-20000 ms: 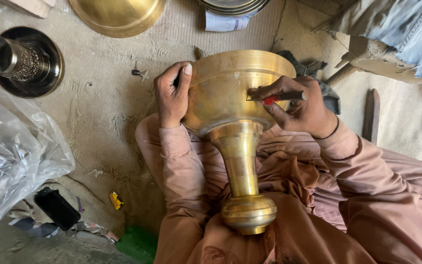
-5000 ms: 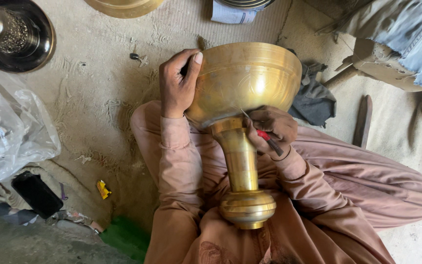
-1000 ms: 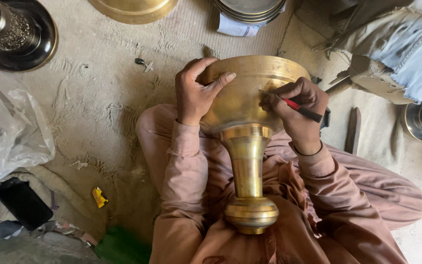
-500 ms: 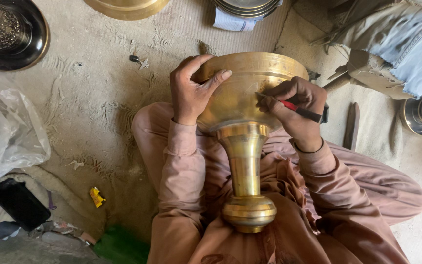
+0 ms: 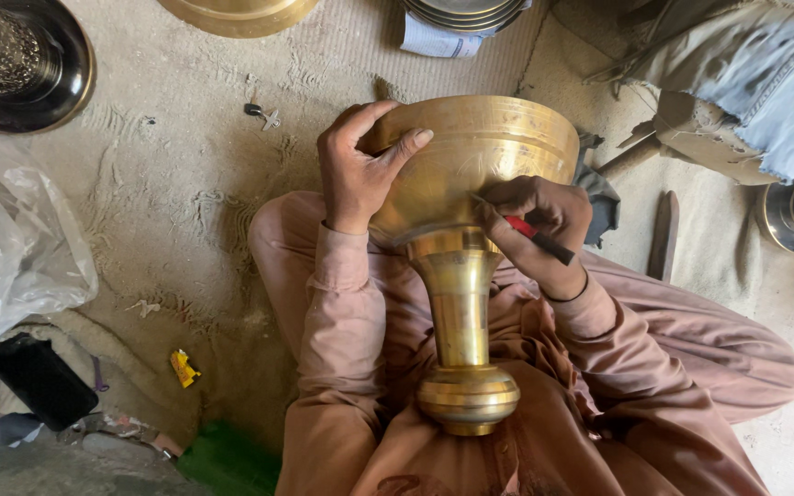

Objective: The person sits on the floor holding a large brass vase-shaped object on their lap and engraves decorative patterns into its surface using a small handheld scriber, rotating the object to reach different areas and continuing the engraving around the bowl and neck.

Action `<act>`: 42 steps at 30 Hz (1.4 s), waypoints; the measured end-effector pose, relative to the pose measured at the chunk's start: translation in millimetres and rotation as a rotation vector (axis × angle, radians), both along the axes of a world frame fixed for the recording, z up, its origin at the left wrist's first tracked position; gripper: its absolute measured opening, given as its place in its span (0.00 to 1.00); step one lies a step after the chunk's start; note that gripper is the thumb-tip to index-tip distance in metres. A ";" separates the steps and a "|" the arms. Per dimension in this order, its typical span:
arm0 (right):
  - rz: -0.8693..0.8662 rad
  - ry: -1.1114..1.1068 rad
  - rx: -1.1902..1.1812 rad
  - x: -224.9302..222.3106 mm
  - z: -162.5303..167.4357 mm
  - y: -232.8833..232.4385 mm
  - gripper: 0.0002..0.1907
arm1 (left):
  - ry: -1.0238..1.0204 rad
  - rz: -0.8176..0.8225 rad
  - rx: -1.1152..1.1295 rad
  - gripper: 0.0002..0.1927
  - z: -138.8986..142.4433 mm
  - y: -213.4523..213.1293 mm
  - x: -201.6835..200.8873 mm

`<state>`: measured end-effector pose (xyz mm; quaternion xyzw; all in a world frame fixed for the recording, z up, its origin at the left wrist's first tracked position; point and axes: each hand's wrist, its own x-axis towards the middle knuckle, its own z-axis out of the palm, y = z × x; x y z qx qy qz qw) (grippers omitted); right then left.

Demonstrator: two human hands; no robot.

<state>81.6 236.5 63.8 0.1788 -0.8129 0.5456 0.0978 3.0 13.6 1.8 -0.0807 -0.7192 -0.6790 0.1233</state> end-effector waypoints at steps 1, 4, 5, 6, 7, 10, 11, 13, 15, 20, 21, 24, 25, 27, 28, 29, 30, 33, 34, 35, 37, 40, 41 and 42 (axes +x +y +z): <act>-0.004 0.023 -0.006 2.0 -0.3 -1.2 0.10 | 0.010 0.010 -0.015 0.25 -0.2 0.2 0.5; -0.008 0.083 -0.028 3.3 -3.6 -5.8 0.10 | 0.028 0.029 -0.038 0.26 -0.1 -0.1 -0.1; -0.008 0.092 -0.037 4.0 -5.3 -7.4 0.10 | 0.023 0.022 -0.031 0.26 -0.2 -0.2 0.4; -0.010 0.102 -0.045 4.2 -6.2 -8.1 0.09 | 0.019 0.015 -0.024 0.26 -0.2 -0.1 0.5; 0.012 0.128 -0.036 4.1 -6.8 -8.1 0.10 | 0.017 0.014 -0.026 0.26 -0.1 -0.2 0.4; 0.056 0.199 0.007 4.9 -7.2 -8.2 0.12 | 0.007 0.012 -0.030 0.25 0.3 -0.5 2.0; 0.060 0.223 0.031 5.4 -6.8 -8.3 0.12 | 0.006 0.013 -0.031 0.25 0.5 -0.4 1.7; 0.059 0.254 0.061 6.0 -5.8 -9.8 0.13 | 0.011 0.017 -0.038 0.25 0.8 -0.1 1.9; 0.055 0.268 0.071 4.5 -5.1 -13.2 0.14 | 0.028 0.028 -0.053 0.25 1.0 0.1 1.5; 0.113 0.343 0.098 3.0 -3.9 -21.1 0.12 | 0.004 0.023 -0.043 0.25 0.8 1.3 2.6; 0.113 0.328 0.093 3.7 -3.9 -20.6 0.12 | 0.004 0.032 -0.051 0.25 0.7 0.8 2.9; 0.162 0.405 0.107 2.6 -9.5 -18.9 0.11 | 0.040 0.022 -0.036 0.25 1.2 -0.9 3.1; 0.165 0.421 0.120 1.9 -12.6 -17.5 0.11 | 0.030 0.017 -0.037 0.25 1.7 -0.8 2.9; 0.175 0.451 0.145 0.2 -19.8 -14.7 0.10 | 0.008 0.011 -0.041 0.25 3.1 -0.9 2.7; 0.180 0.443 0.074 -0.7 -24.0 -14.6 0.08 | 0.015 0.022 -0.054 0.25 3.9 -0.5 2.5; 0.186 0.438 0.001 -1.2 -27.9 -14.6 0.07 | 0.024 0.033 -0.069 0.25 4.7 -0.1 2.6; 0.191 0.434 -0.072 -1.5 -30.0 -13.5 0.05 | 0.035 0.044 -0.085 0.25 5.4 -0.3 2.3; 0.063 0.274 -0.358 2.4 -26.8 -5.5 0.02 | 0.035 0.004 -0.039 0.24 5.8 -2.2 2.1; 0.027 0.218 -0.321 3.9 -22.2 -1.0 0.03 | 0.038 0.007 -0.040 0.24 5.4 -2.2 2.2; -0.008 0.160 -0.285 5.4 -16.1 4.7 0.04 | 0.039 0.013 -0.041 0.24 4.6 -2.2 1.7; -0.044 0.149 -0.131 4.8 -3.4 13.4 0.05 | 0.041 0.016 -0.045 0.24 2.8 -2.5 0.6; -0.022 0.193 0.086 1.5 13.5 19.0 0.07 | 0.035 0.014 -0.051 0.25 0.3 -2.2 -0.4; 0.003 0.153 0.059 1.0 17.0 17.6 0.07 | 0.037 0.015 -0.055 0.25 -0.5 -2.4 0.2; 0.030 0.115 0.031 -0.7 19.8 15.8 0.07 | 0.041 0.020 -0.059 0.25 -1.1 -2.7 0.2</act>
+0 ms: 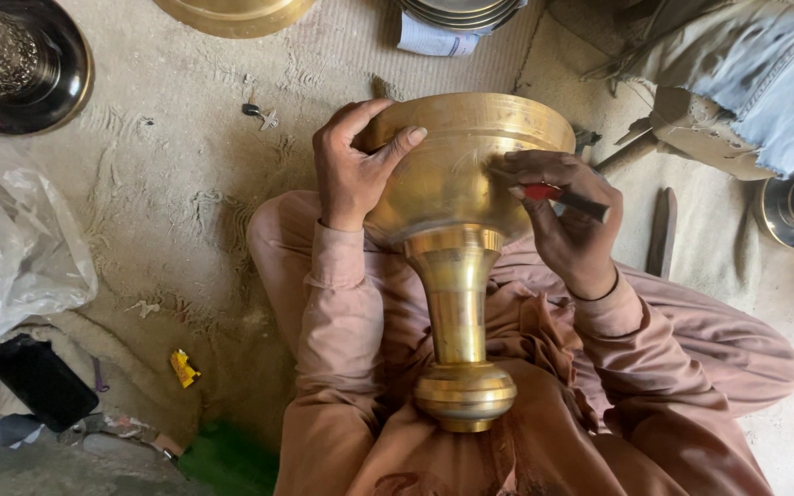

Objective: The person sits on the floor holding a large brass vase-shaped object on their lap and engraves decorative patterns into its surface using a small handheld scriber, rotating the object to reach different areas and continuing the engraving around the bowl and neck.

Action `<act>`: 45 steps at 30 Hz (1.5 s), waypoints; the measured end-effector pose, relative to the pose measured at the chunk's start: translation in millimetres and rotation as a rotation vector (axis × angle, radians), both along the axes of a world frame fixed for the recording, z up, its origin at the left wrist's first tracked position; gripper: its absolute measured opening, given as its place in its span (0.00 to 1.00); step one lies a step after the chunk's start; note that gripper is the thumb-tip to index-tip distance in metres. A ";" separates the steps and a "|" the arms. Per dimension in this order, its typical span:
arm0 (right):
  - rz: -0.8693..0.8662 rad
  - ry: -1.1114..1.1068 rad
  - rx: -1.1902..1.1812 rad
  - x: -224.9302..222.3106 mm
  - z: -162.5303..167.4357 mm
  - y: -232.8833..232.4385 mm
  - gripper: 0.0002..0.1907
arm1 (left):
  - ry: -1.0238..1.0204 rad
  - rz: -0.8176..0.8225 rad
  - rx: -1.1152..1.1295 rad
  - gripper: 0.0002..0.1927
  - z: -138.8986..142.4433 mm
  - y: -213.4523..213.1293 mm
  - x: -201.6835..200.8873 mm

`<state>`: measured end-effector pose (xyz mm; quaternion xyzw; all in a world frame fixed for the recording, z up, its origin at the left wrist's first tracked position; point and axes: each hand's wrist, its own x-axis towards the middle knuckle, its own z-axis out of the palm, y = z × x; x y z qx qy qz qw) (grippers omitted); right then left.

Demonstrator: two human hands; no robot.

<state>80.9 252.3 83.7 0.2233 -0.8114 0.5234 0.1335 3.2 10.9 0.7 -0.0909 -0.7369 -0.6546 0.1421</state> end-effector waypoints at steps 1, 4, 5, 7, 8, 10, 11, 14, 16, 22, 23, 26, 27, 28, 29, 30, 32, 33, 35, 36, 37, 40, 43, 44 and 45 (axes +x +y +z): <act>-0.012 0.029 0.049 -2.0 2.0 -2.3 0.08 | 0.003 -0.001 0.000 0.25 -0.4 -0.4 -0.6; -0.032 0.095 0.163 -6.9 5.3 -9.1 0.09 | -0.005 -0.010 0.012 0.26 -1.5 -0.2 -0.2; -0.022 0.106 0.178 -8.5 5.8 -10.5 0.10 | -0.017 -0.009 0.022 0.26 -1.7 -0.2 0.0; -0.016 0.101 0.204 -8.6 7.0 -11.7 0.10 | -0.020 -0.008 0.022 0.26 -2.4 -0.5 0.9; -0.019 0.089 0.218 -8.7 7.4 -11.7 0.09 | -0.006 -0.005 0.012 0.26 -2.7 -0.6 0.7; -0.043 0.063 0.234 -8.6 7.3 -11.7 0.10 | 0.011 -0.002 0.004 0.26 -3.5 -0.8 -0.4; -0.067 0.047 0.237 -8.3 6.8 -11.9 0.10 | 0.011 -0.005 0.005 0.26 -4.2 -0.7 -0.1; -0.100 -0.002 0.202 -10.3 5.7 -12.2 0.09 | 0.003 -0.021 0.025 0.27 -5.9 -0.1 -1.9; -0.097 -0.016 0.205 -12.3 6.0 -11.2 0.09 | 0.002 -0.022 0.024 0.27 -7.0 0.4 -1.7; -0.020 0.032 0.290 -17.7 12.8 0.7 0.09 | -0.022 -0.040 0.037 0.28 -6.2 1.9 -1.9; -0.017 0.034 0.301 -17.9 13.1 2.5 0.09 | -0.021 -0.034 0.023 0.28 -5.7 1.5 -1.3; 0.018 -0.002 0.278 -19.4 13.0 7.1 0.10 | -0.014 -0.023 0.008 0.28 -3.8 1.0 -0.6; 0.034 -0.022 0.261 -19.0 12.6 8.4 0.10 | -0.011 -0.020 0.007 0.28 -3.4 1.2 0.2; 0.054 -0.035 0.235 -19.0 12.3 9.5 0.10 | -0.013 -0.020 0.005 0.28 -3.0 1.2 0.2; 0.074 -0.048 0.209 -18.8 12.0 10.8 0.10 | -0.015 -0.019 0.003 0.28 -2.8 1.4 0.0; 0.093 -0.062 0.183 -18.9 11.7 11.7 0.10 | -0.017 -0.018 0.001 0.28 -2.6 1.5 -0.2; 0.111 -0.078 0.170 -18.4 11.4 13.5 0.10 | -0.013 -0.020 0.000 0.28 -2.7 2.0 -0.2; 0.119 -0.086 0.164 -18.2 11.3 14.2 0.10 | -0.011 -0.021 0.000 0.28 -2.8 2.1 -0.5; 0.120 -0.095 0.170 -17.1 11.9 15.8 0.10 | -0.019 -0.025 0.007 0.28 -3.1 2.1 -0.6; 0.121 -0.099 0.173 -16.8 12.3 16.4 0.10 | -0.023 -0.027 0.010 0.28 -3.2 2.1 -0.6; 0.122 -0.098 0.172 -16.3 12.6 16.9 0.10 | -0.024 -0.024 0.008 0.28 -3.4 2.0 -0.5; 0.137 -0.088 0.175 -15.4 13.4 18.3 0.09 | -0.023 -0.016 -0.002 0.28 -3.7 2.2 -0.3; 0.168 -0.071 0.177 -14.4 13.7 20.3 0.09 | -0.023 -0.011 -0.008 0.28 -3.8 2.6 -0.7; 0.170 -0.071 0.172 -14.0 13.7 21.1 0.08 | -0.030 -0.015 -0.002 0.28 -3.9 2.9 -0.8; 0.174 -0.072 0.167 -13.7 13.2 21.8 0.08 | -0.038 -0.017 0.003 0.29 -3.9 2.9 -0.8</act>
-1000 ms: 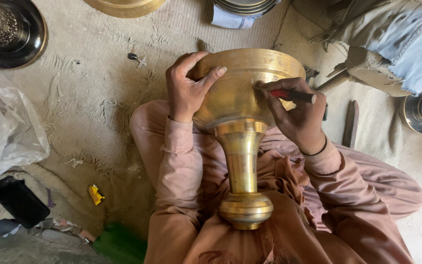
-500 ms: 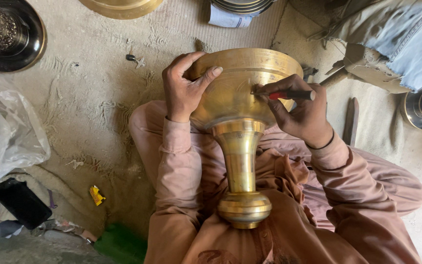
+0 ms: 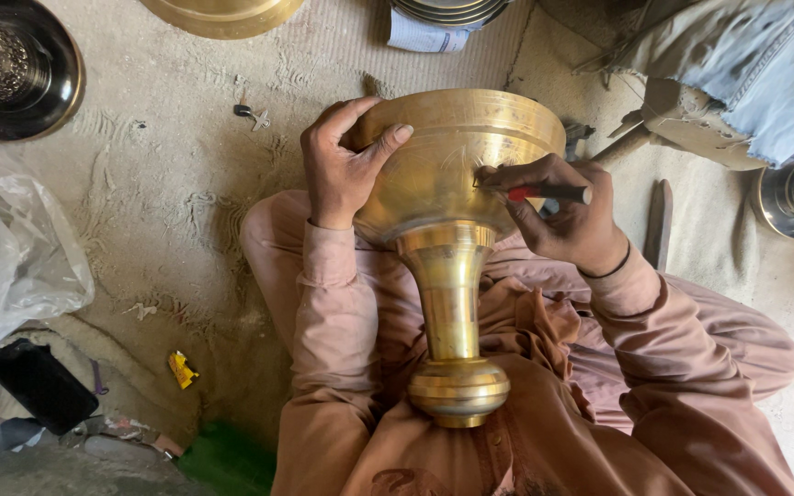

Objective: The person sits on the floor holding a large brass vase-shaped object on their lap and engraves decorative patterns into its surface using a small handheld scriber, rotating the object to reach different areas and continuing the engraving around the bowl and neck.

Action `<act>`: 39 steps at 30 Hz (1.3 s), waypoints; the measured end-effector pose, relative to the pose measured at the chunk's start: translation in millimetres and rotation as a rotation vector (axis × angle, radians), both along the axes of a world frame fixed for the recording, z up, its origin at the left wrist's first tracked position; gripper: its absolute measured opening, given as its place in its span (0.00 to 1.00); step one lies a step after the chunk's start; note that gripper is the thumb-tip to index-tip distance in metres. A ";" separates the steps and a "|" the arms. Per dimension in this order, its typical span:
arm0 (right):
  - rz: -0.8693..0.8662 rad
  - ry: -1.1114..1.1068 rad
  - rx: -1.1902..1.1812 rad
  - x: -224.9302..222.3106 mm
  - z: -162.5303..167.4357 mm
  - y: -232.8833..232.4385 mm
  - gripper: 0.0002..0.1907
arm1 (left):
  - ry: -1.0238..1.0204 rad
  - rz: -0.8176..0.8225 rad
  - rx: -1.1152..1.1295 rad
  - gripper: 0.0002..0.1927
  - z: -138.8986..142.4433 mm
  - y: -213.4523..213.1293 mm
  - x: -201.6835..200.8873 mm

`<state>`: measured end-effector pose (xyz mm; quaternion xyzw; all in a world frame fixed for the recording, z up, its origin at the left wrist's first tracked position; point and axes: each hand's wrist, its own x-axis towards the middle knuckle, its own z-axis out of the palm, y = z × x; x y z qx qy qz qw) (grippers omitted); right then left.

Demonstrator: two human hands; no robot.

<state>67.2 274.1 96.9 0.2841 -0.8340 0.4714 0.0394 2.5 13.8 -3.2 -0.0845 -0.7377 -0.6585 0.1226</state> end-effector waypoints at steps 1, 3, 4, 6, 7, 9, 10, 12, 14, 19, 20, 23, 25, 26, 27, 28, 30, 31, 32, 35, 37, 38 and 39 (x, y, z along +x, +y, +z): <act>0.005 0.004 0.007 0.0 -0.3 0.9 0.07 | 0.000 0.002 -0.002 0.28 0.0 -0.1 -0.2; 0.016 0.012 0.019 0.7 -1.1 3.2 0.07 | 0.000 0.005 -0.005 0.28 -0.1 -0.4 0.5; 0.023 0.029 0.027 0.5 -2.0 4.1 0.06 | 0.010 0.007 -0.012 0.28 -0.2 -0.6 0.3; 0.035 0.060 0.047 0.3 -3.0 6.6 0.06 | 0.026 0.010 -0.024 0.28 -0.2 -0.3 0.5; 0.046 0.067 0.043 0.1 -3.7 7.8 0.06 | 0.021 0.010 -0.028 0.28 -0.2 0.1 0.6; 0.067 0.082 0.032 -1.0 -5.5 10.1 0.06 | 0.012 0.011 -0.039 0.28 -0.2 0.0 0.3; 0.079 0.093 0.026 -1.0 -6.7 11.3 0.06 | 0.022 0.013 -0.046 0.28 -0.4 0.0 0.5; 0.102 0.118 0.016 -1.6 -9.2 14.0 0.05 | 0.045 0.018 -0.058 0.28 -0.7 0.0 0.0; 0.119 0.108 0.007 -1.6 -11.6 17.3 0.06 | 0.028 0.003 -0.034 0.28 -1.0 -0.1 -0.3; 0.138 0.100 0.049 -0.2 -11.9 24.3 0.06 | 0.043 -0.002 -0.024 0.29 -0.1 -0.7 0.2; 0.135 0.085 0.048 0.8 -10.9 24.2 0.07 | 0.033 -0.004 -0.011 0.28 0.4 -0.5 1.0; 0.117 0.159 0.085 1.0 -8.5 17.2 0.06 | 0.017 0.005 0.008 0.28 1.7 0.2 3.7; 0.103 0.184 0.027 -0.2 -7.6 8.2 0.06 | 0.031 0.024 -0.003 0.28 3.0 -2.2 2.6; 0.089 0.156 -0.047 1.8 -8.6 1.5 0.06 | 0.039 0.029 -0.012 0.28 3.0 -1.9 2.9; 0.074 0.129 -0.121 2.8 -9.0 -4.7 0.07 | 0.048 0.034 -0.022 0.28 3.2 -1.7 2.5; 0.043 0.165 -0.083 3.2 -9.0 -10.0 0.07 | 0.055 0.033 -0.026 0.27 3.5 -1.8 2.5; -0.016 0.243 -0.010 3.4 -8.5 -18.7 0.07 | 0.074 0.034 -0.038 0.27 4.1 -2.4 1.8; -0.035 0.219 -0.012 4.0 -7.4 -21.4 0.07 | 0.052 0.022 -0.018 0.26 4.5 -2.8 1.8; -0.055 0.193 -0.012 5.0 -6.2 -23.4 0.08 | 0.029 0.010 0.003 0.26 4.8 -2.8 2.1; -0.096 0.160 0.004 5.2 -4.2 -28.1 0.08 | 0.029 0.009 0.004 0.26 5.8 -4.4 2.2; -0.117 0.149 0.008 5.2 -4.0 -29.5 0.08 | 0.033 0.008 0.001 0.25 5.5 -4.6 2.2; -0.121 0.144 0.004 5.1 -4.4 -29.8 0.08 | 0.027 0.005 0.009 0.26 4.9 -4.3 2.4; -0.125 0.139 -0.001 5.0 -4.6 -29.8 0.08 | 0.021 0.003 0.016 0.26 4.1 -4.2 2.3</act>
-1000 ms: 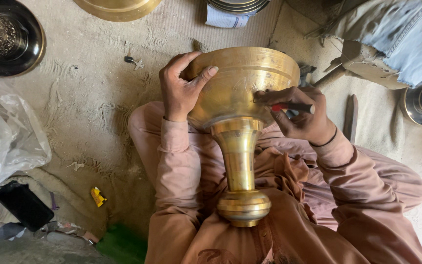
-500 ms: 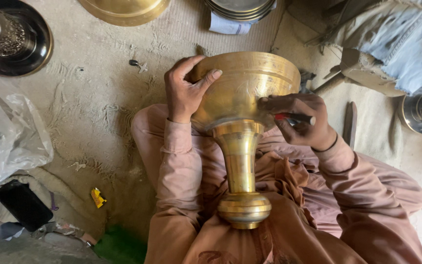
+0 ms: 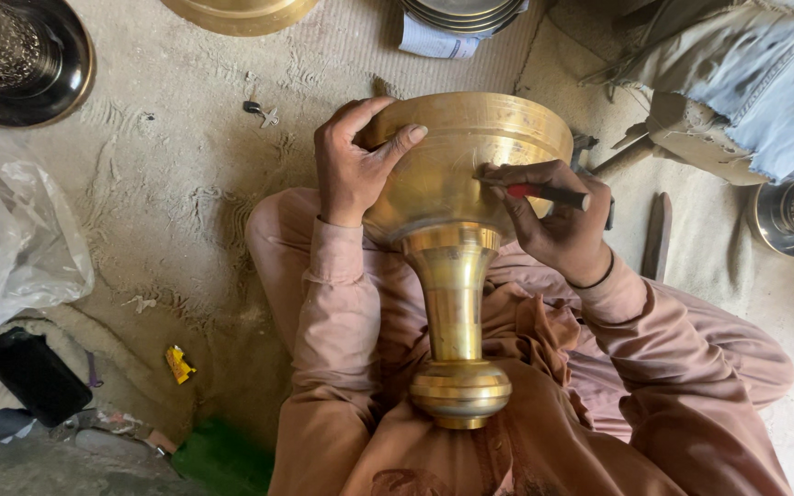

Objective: The person sits on the floor holding a large brass vase-shaped object on their lap and engraves decorative patterns into its surface using a small handheld scriber, rotating the object to reach different areas and continuing the engraving around the bowl and neck.

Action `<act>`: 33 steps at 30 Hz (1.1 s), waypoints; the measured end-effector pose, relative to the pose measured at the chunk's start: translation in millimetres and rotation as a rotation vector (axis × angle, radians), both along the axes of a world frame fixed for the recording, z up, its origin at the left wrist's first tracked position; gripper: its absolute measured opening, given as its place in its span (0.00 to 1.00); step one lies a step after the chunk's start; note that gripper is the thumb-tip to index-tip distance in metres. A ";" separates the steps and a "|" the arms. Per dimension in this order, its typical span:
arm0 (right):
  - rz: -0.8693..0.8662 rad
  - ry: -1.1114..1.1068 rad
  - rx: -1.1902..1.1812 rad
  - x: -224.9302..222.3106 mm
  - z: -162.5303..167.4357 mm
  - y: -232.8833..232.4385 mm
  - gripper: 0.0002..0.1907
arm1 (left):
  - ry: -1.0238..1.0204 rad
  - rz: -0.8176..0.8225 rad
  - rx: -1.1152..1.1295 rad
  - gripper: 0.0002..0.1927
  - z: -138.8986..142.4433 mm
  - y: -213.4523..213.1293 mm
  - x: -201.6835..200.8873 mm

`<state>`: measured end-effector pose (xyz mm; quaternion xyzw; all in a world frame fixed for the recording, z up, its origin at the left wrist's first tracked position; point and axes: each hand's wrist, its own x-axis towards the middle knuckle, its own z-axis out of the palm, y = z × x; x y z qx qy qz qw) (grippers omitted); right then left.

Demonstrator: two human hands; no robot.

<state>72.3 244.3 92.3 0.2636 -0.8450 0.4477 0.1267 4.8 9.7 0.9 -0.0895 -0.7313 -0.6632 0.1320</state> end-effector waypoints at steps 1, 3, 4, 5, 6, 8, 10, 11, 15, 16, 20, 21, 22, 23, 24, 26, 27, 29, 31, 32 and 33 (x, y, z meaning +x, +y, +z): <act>0.002 0.001 0.002 -0.1 -0.3 0.4 0.07 | -0.003 -0.004 0.006 0.26 -1.0 0.2 -0.2; 0.005 0.002 0.006 -0.5 -0.5 2.2 0.07 | -0.008 -0.012 0.019 0.27 -3.5 0.8 -1.2; 0.023 -0.021 -0.011 -1.1 -0.4 3.3 0.07 | 0.025 0.006 -0.009 0.26 -4.6 0.8 -1.8; 0.038 -0.046 -0.028 -1.1 0.2 4.9 0.07 | 0.055 0.020 -0.038 0.26 -5.7 0.8 -2.0; 0.050 -0.067 -0.046 -2.0 0.7 6.3 0.07 | 0.088 0.032 -0.067 0.26 -6.6 0.9 -2.7; 0.083 -0.063 -0.018 -4.1 2.4 10.1 0.08 | 0.020 -0.003 -0.024 0.27 -7.4 1.5 -3.7; 0.105 -0.080 -0.011 -4.2 3.7 13.3 0.08 | -0.005 -0.016 -0.009 0.27 -7.4 1.8 -3.7; 0.111 -0.096 -0.018 -3.5 4.2 14.8 0.08 | 0.006 -0.011 -0.015 0.27 -7.3 1.5 -3.4; 0.141 -0.132 -0.035 -3.3 3.2 19.6 0.08 | 0.024 0.000 -0.012 0.28 -6.7 1.9 -2.5; 0.147 -0.126 -0.023 -2.9 3.2 20.9 0.08 | 0.020 -0.001 -0.015 0.28 -6.7 2.0 -2.3; 0.156 -0.118 0.006 -2.2 2.9 24.9 0.09 | 0.017 -0.004 -0.016 0.28 -7.0 2.2 -3.6; 0.154 -0.123 0.007 -1.6 2.9 25.4 0.09 | 0.015 -0.006 -0.014 0.28 -7.2 2.3 -3.2; 0.156 -0.116 0.011 -1.5 2.8 25.8 0.09 | 0.015 -0.006 -0.020 0.28 -7.1 1.9 -3.2; 0.159 -0.107 0.016 -1.3 2.6 26.2 0.08 | 0.018 -0.005 -0.026 0.28 -7.1 1.5 -3.0; 0.161 -0.099 0.021 -1.1 2.4 26.6 0.08 | 0.019 -0.005 -0.032 0.28 -7.0 1.2 -2.7; 0.157 -0.061 0.049 -1.0 1.5 27.4 0.08 | 0.008 -0.012 -0.012 0.29 -6.8 1.0 -2.6; 0.154 -0.043 0.064 -0.8 1.0 28.2 0.08 | 0.001 -0.016 -0.001 0.29 -6.8 1.4 -2.3; 0.171 -0.059 0.039 -1.3 -0.3 29.7 0.08 | 0.015 0.005 -0.044 0.29 -6.5 1.4 -2.3; 0.181 -0.063 0.034 -1.1 -1.4 31.7 0.08 | 0.032 0.015 -0.072 0.29 -6.0 1.3 -1.7; 0.183 -0.058 0.041 -0.9 -1.5 33.0 0.09 | 0.046 0.017 -0.078 0.28 -5.7 1.3 -1.3; 0.186 -0.048 0.050 -1.8 -1.8 34.3 0.10 | 0.063 0.020 -0.083 0.28 -5.1 1.0 -2.1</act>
